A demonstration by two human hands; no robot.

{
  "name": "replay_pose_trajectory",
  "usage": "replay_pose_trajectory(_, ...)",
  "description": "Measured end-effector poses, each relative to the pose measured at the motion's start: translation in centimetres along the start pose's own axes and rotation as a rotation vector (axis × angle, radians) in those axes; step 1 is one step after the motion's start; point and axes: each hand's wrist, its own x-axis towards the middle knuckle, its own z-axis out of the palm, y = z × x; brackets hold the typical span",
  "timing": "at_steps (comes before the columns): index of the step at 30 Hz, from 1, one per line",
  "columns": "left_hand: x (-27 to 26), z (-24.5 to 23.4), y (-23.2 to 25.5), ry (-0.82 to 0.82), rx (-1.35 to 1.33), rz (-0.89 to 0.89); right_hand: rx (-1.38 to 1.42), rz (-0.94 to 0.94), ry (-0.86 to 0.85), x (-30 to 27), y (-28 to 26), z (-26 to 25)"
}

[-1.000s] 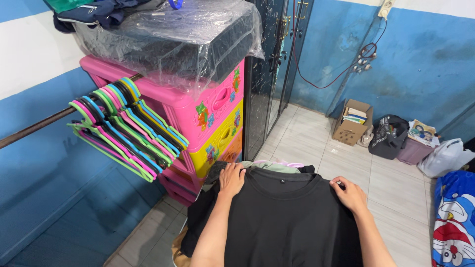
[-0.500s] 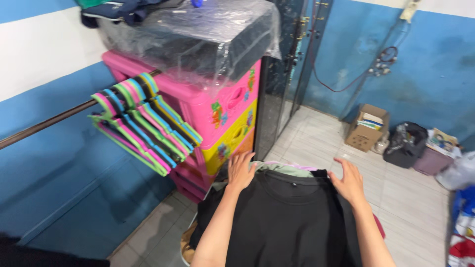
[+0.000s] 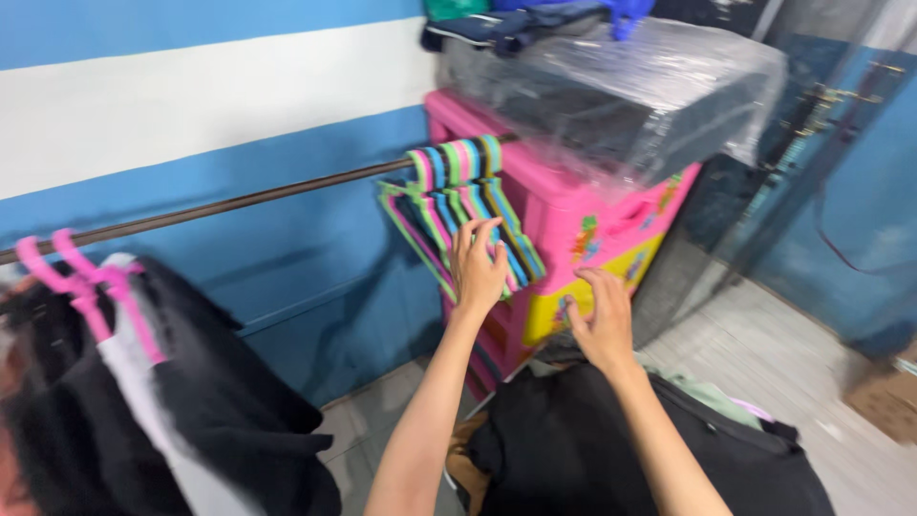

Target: The person picks up t-shirts from a pile, places them on plastic hangers, and hangs them on a metal rod. The person handles several shirts, including black and green ones, and uses different colored hangers.

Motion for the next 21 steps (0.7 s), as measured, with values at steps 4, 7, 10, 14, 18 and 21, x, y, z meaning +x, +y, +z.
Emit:
replay_pose_trajectory(4,1.4,-3.3,-4.0,0.079,0.029,-0.099,0.105,-0.045,-0.009,1.7,-3.8,5.1)
replay_pose_trajectory(7,1.8,-4.1,-7.4,0.128,0.019,-0.146,0.126,-0.077,-0.010,2.7,-5.8,8.0)
replay_pose_trajectory(10,2.3,-3.7,-11.2,0.150,0.012,-0.193,0.150,-0.090,-0.013,3.5,-7.1,10.4)
replay_pose_trajectory(14,3.0,-1.7,-16.4,0.104,-0.047,-0.309,0.097,-0.054,-0.083,3.9,-7.6,13.3)
replay_pose_trajectory(18,3.5,1.7,-21.5,0.050,-0.083,-0.460,-0.003,-0.080,-0.092,3.8,-6.7,16.2)
replay_pose_trajectory(21,4.0,4.3,-24.9,0.029,-0.127,-0.524,-0.069,-0.060,-0.132,3.5,-5.8,18.2)
